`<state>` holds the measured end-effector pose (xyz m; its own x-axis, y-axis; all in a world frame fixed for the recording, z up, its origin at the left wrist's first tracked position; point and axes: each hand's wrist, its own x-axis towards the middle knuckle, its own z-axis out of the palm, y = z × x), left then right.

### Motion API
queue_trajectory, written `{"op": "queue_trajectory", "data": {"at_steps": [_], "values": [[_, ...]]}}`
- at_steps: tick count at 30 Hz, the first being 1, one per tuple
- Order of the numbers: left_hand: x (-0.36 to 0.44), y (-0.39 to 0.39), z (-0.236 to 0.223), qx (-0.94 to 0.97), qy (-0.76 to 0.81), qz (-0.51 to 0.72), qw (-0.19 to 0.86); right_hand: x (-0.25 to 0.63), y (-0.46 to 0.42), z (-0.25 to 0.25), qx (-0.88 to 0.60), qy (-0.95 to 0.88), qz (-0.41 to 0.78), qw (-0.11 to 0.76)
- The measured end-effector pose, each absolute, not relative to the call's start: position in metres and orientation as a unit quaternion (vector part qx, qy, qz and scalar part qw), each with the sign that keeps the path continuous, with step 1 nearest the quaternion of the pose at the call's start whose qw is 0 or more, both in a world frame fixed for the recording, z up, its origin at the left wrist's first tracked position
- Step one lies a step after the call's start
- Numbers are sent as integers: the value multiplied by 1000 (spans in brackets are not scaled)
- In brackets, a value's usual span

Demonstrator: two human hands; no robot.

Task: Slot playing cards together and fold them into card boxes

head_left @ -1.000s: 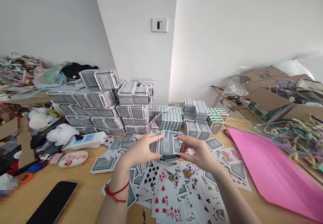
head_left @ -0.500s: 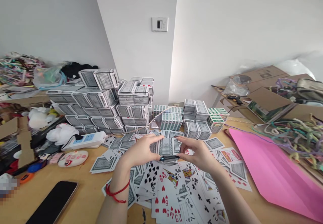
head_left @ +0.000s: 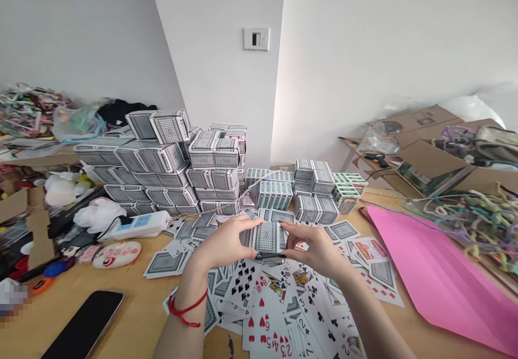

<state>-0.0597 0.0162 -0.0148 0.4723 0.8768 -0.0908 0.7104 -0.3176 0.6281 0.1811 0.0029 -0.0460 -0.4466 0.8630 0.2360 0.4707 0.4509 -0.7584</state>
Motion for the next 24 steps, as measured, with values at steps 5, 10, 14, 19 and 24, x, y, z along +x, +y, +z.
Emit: {"op": "queue_trajectory", "data": {"at_steps": [5,10,14,19,24], "values": [[-59,16,-14,796,505,132,306,180,3,-48,-437,-779,320,315],[-61,16,-13,792,511,120,312,184,3,-48,-433,-776,313,336],[-65,18,-14,786,518,122,313,187,5,-50,-407,-797,280,347],[-66,20,-15,789,517,125,308,187,7,-50,-408,-804,263,344],[-64,19,-14,792,509,132,311,184,6,-48,-397,-802,287,343]]}}
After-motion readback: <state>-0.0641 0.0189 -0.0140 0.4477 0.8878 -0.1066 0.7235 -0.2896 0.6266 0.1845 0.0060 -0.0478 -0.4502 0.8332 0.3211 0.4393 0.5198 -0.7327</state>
